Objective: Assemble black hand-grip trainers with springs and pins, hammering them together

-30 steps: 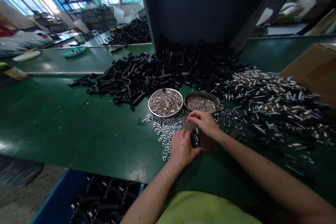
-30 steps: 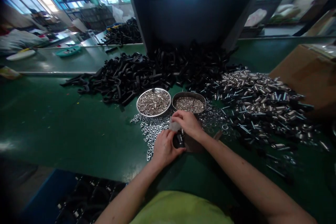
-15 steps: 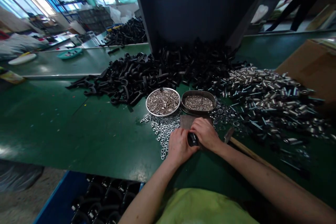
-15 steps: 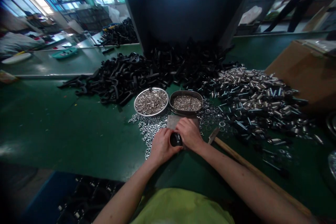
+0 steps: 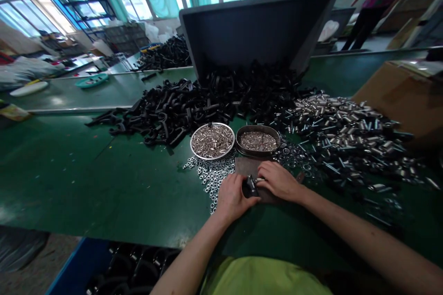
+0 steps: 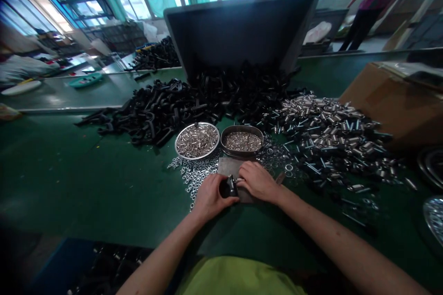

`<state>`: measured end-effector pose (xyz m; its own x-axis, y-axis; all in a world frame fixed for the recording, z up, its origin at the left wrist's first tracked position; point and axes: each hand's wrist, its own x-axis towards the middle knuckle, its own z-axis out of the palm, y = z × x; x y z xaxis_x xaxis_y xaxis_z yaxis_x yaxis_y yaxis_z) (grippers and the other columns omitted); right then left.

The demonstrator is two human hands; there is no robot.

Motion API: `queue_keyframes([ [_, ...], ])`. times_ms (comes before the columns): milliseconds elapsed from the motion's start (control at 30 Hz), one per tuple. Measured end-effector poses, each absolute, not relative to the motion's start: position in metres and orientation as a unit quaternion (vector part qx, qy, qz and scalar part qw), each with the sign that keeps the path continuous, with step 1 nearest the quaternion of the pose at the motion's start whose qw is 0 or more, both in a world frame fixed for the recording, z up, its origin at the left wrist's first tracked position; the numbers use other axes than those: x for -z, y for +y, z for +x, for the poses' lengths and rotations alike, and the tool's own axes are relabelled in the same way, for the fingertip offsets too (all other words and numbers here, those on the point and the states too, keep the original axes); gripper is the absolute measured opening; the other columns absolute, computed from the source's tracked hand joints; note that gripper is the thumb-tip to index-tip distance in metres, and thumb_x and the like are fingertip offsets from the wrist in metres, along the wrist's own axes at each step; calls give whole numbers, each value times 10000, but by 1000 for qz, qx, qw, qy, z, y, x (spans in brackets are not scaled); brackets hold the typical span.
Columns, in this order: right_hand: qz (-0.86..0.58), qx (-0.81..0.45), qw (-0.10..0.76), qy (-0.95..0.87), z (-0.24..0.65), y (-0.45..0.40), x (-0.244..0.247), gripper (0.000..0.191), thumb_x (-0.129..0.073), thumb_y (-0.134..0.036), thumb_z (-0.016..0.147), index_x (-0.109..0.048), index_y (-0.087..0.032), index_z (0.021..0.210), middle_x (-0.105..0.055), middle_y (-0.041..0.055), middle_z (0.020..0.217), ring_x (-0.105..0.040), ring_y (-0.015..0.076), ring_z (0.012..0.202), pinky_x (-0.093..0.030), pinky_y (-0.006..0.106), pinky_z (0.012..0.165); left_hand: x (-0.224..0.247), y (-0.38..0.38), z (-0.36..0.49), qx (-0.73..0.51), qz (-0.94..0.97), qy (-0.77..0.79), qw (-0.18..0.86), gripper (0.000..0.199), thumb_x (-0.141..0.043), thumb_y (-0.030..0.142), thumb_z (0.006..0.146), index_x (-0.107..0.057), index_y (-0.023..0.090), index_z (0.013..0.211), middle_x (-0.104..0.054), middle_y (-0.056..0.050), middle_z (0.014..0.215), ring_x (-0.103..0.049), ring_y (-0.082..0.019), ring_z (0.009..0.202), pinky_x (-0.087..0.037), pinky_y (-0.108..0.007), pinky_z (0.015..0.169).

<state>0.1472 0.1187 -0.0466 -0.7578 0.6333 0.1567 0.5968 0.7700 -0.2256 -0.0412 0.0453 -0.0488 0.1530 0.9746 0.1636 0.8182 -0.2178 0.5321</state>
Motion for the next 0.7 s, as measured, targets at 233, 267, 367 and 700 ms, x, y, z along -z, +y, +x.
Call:
queue_keyframes([
  [233, -416, -98, 143, -893, 138, 133, 24, 164, -503, -247, 887, -627, -180, 802, -633, 58, 843, -535, 182, 877, -432, 310, 798, 51, 38, -23, -207, 750, 619, 110, 593, -662, 416, 736, -485, 199, 1258, -573, -85, 1068, -498, -269, 979, -426, -413, 850],
  [267, -436, -88, 138, -885, 136, 145, 18, 169, -489, -235, 895, -638, -181, 834, -641, 60, 872, -533, 179, 908, -430, 305, 827, 51, 38, -23, -203, 752, 618, 108, 587, -658, 406, 742, -486, 192, 1260, -574, -87, 1070, -500, -268, 980, -426, -412, 851],
  [367, -501, -39, 98, -859, 128, 188, 6, 183, -496, -240, 889, -661, -163, 872, -643, 97, 957, -517, 214, 1013, -426, 336, 884, 51, 39, -22, -199, 754, 618, 104, 567, -668, 361, 742, -498, 182, 1252, -579, -89, 1080, -511, -262, 986, -426, -406, 859],
  [700, -570, -47, 27, -820, 110, 237, 24, 314, -534, -334, 887, -555, -175, 1157, -568, 87, 1175, -577, 195, 997, -496, 400, 834, 75, 43, -29, -226, 773, 586, 89, 568, -651, 336, 753, -488, 206, 1282, -603, -92, 1120, -554, -249, 1003, -448, -368, 851],
])
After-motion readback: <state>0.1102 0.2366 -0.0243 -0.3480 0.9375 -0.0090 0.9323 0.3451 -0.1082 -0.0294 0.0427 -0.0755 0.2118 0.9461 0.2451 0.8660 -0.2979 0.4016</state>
